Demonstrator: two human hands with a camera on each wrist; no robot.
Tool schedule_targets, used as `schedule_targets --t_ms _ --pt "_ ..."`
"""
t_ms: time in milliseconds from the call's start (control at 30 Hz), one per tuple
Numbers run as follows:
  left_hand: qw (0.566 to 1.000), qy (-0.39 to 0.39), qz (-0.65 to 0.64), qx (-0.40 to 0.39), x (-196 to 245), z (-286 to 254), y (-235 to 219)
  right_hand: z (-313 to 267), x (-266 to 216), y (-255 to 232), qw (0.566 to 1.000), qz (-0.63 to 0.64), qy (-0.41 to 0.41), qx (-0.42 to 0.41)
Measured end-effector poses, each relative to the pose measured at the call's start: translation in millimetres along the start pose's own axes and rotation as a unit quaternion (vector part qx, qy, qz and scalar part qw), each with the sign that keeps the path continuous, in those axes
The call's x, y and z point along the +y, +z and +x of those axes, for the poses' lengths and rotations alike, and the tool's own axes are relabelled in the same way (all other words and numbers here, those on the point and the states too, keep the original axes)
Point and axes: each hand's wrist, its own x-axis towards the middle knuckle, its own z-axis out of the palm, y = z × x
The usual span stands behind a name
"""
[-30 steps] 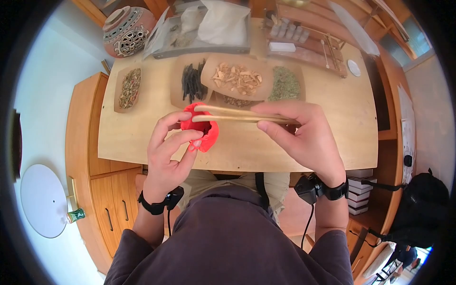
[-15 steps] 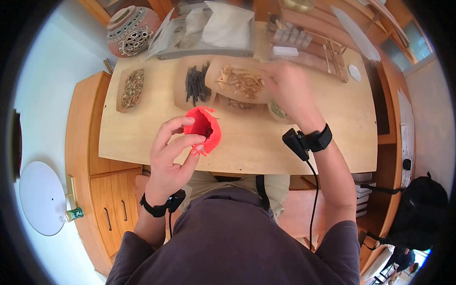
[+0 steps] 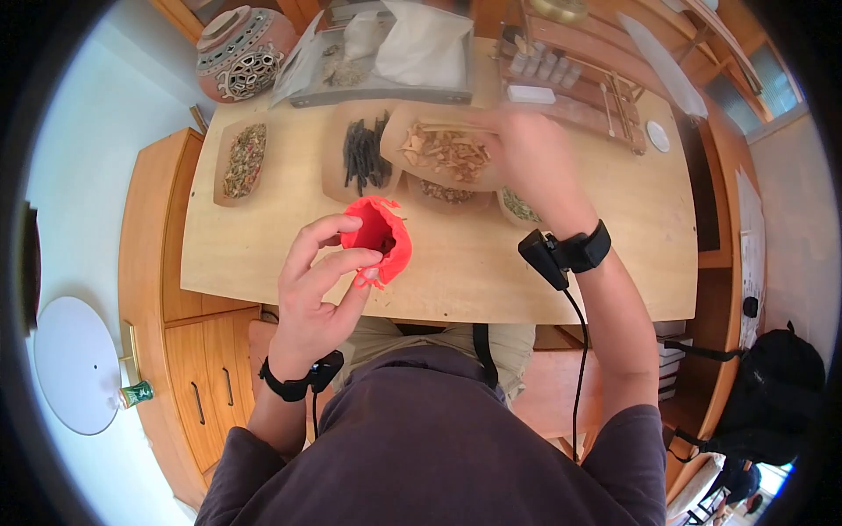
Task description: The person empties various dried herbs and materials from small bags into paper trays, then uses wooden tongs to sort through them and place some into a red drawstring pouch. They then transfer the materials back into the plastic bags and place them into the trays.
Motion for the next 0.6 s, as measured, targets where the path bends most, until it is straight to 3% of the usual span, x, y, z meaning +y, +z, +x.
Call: schedule_targets --t_ms 133,233,333,433,600 --pt "1.0 -0.003 -0.005 0.001 -2 -1 1 -6 2 1 1.0 -0.011 -0.009 0.021" --pt "1.0 -0.003 -0.003 0.0 -3 -2 1 -16 -1 -5 0.999 0.036 0.029 0.014" --pt "1.0 -0.007 -0.004 -0.002 -3 -1 1 -28 -10 -20 0.987 0.129 0.093 0.016" --pt "1.0 -0.007 -0.003 -0.004 -3 -1 1 -47 -19 -37 0.942 0.301 0.149 0.008" --pt "1.0 -0.002 -0.004 0.002 -4 1 5 -64 -51 -80 0.93 0.338 0.114 -0.088"
